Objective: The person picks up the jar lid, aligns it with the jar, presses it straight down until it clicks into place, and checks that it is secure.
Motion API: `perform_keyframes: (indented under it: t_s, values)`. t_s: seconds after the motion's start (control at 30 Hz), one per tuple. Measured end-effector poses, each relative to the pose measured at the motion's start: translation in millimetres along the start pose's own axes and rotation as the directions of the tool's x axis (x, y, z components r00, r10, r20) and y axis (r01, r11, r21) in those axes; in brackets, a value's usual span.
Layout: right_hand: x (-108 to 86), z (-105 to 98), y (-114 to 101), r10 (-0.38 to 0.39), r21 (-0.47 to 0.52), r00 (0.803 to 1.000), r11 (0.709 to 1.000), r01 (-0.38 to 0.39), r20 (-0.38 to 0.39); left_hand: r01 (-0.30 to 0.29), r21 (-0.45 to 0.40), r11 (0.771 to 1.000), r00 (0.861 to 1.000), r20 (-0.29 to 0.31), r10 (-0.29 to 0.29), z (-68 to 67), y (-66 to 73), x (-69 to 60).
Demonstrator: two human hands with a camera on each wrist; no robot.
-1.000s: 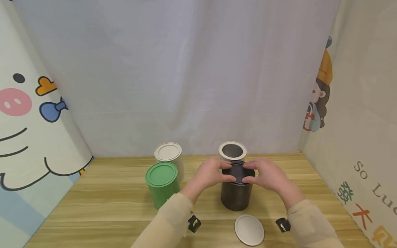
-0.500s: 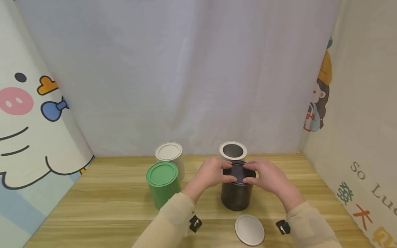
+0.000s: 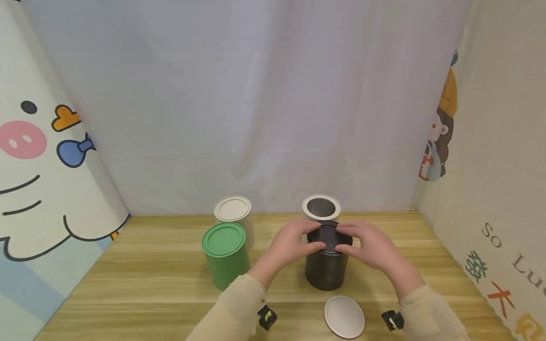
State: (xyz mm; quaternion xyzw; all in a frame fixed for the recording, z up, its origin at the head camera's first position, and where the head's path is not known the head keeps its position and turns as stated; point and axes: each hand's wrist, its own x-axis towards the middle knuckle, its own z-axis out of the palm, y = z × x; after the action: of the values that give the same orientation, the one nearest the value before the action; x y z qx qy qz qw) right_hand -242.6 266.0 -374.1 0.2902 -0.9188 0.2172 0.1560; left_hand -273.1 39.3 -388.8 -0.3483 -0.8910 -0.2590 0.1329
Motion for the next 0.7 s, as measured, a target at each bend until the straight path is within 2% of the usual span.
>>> perform_keyframes:
  t_s: [0.27,0.4,0.6,0.7]
  values:
    - [-7.2,7,5,0.021,0.032,0.998,0.999,-0.019,-0.054,0.012,-0.059,0.998,0.999,-0.042,-0.014,7.9,-2.2,-7.4]
    - [-11.4,11,6,-0.013,0.031,0.993,0.999,0.017,-0.117,-0.002,-0.083,0.997,0.997,-0.072,-0.004,9.3,-1.9,-12.4]
    - [-18.1,13,9,-0.115,0.012,0.965,0.993,0.121,-0.237,0.027,-0.165,0.986,0.988,-0.144,-0.051,8.5,-5.4,-20.8]
    - [-22.4,13,12,-0.142,-0.001,0.951,0.989,0.147,-0.275,0.004,-0.195,0.981,0.985,-0.170,-0.038,7.6,-7.6,-24.6]
